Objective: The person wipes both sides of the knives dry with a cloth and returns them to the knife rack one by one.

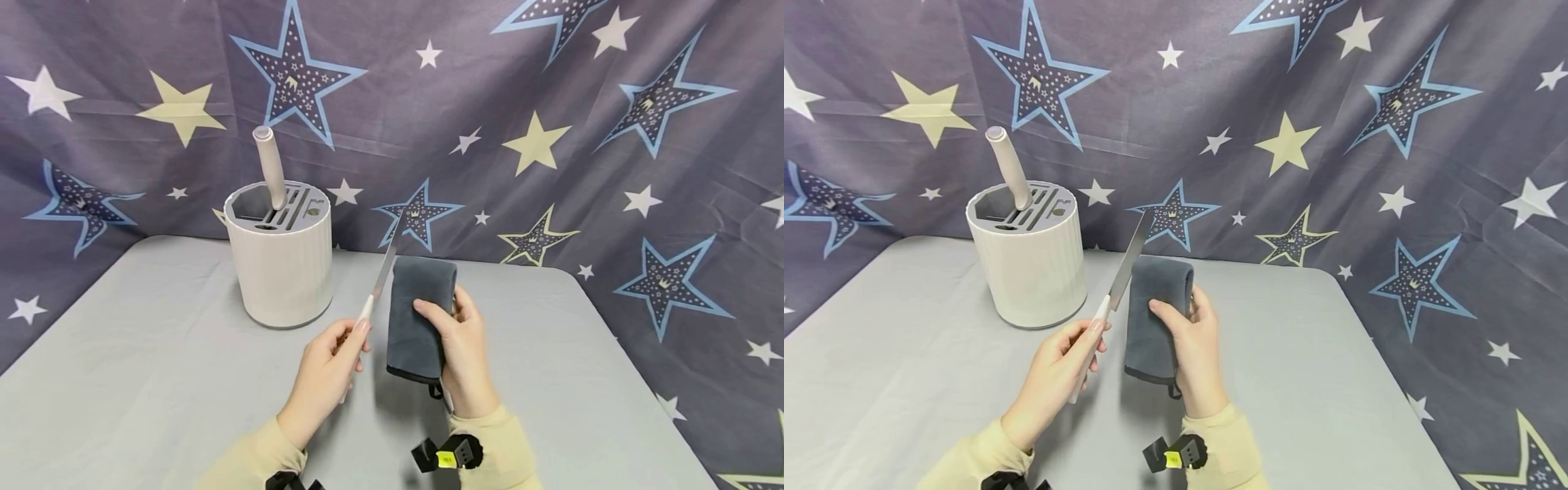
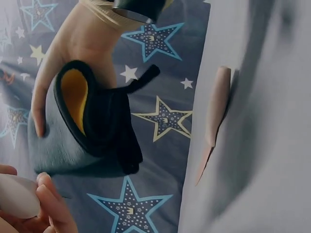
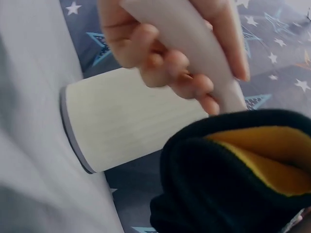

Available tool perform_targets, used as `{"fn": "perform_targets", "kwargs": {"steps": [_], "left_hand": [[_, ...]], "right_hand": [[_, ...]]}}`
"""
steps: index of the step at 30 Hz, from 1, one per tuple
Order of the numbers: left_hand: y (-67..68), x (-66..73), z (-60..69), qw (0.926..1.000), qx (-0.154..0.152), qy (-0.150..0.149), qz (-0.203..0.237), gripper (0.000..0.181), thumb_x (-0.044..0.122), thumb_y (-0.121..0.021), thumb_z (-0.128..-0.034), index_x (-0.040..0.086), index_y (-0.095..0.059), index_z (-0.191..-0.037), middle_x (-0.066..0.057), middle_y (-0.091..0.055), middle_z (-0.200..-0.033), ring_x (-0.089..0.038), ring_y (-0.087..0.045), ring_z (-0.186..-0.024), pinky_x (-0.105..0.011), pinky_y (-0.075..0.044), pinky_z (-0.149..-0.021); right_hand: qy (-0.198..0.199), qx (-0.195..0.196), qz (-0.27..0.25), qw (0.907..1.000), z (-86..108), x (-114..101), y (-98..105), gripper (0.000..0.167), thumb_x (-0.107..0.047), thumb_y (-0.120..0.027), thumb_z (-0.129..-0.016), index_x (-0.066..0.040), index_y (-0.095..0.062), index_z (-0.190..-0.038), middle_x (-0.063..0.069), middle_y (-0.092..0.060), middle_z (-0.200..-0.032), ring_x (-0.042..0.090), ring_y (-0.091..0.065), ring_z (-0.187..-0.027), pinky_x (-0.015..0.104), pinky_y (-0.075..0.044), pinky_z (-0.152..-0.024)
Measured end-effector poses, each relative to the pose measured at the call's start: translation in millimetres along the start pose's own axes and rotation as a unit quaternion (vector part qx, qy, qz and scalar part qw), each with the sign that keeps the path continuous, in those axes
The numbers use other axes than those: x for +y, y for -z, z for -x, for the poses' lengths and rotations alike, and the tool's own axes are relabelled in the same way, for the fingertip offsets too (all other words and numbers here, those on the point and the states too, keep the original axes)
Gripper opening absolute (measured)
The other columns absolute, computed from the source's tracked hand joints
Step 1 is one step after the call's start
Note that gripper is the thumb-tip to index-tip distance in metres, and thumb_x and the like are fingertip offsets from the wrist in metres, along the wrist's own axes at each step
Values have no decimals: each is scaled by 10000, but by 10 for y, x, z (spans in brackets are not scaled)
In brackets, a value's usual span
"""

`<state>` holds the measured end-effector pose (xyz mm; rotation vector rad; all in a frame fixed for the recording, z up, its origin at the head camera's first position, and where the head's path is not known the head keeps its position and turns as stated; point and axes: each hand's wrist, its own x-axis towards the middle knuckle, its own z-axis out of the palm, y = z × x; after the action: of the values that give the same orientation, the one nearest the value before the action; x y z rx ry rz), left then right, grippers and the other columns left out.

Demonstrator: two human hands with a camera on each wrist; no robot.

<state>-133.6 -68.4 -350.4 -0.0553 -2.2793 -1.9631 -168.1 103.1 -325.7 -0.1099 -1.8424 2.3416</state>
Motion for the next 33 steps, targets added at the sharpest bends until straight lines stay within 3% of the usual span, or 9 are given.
{"fn": "perform_targets", "kwargs": {"steps": [5, 9, 13, 33], "left_hand": [[-52, 4, -24, 9989, 289, -292, -224, 286, 346, -579, -1000, 88, -702, -997, -35, -576, -710, -97, -521, -570, -255, -420, -487], [-99, -5, -67, 9960, 540, -536, -459, 300, 340, -577, -1000, 83, -721, -1055, -55, -611, -844, -82, -525, -634, -241, -435, -591], [-146, -10, -101, 9926, 733, -769, -592, 287, 314, -590, -993, 65, -721, -1047, -66, -623, -941, -70, -510, -677, -230, -430, -615], [-218, -55, -63, 9845, 1123, -955, -949, 297, 343, -634, -965, 119, -747, -1124, -5, -613, -946, -96, -498, -716, -236, -430, -627]], "right_hand": [[339, -18, 393, 9987, 37, 41, -80, 442, -31, -760, -801, -103, -646, -1221, 10, -673, -907, 177, -690, -772, 335, -575, -669], [547, -74, 361, 9978, 67, 63, -128, 435, -10, -754, -796, -78, -640, -1211, 23, -653, -939, 182, -671, -828, 327, -574, -697], [616, -84, 354, 9974, 103, 77, -173, 434, -1, -754, -786, -68, -625, -1195, 28, -650, -982, 190, -651, -883, 320, -564, -728], [701, -147, 753, 9946, 207, 113, -232, 398, -64, -776, -787, -64, -642, -1162, 64, -651, -1027, 201, -620, -935, 342, -551, -745]]}}
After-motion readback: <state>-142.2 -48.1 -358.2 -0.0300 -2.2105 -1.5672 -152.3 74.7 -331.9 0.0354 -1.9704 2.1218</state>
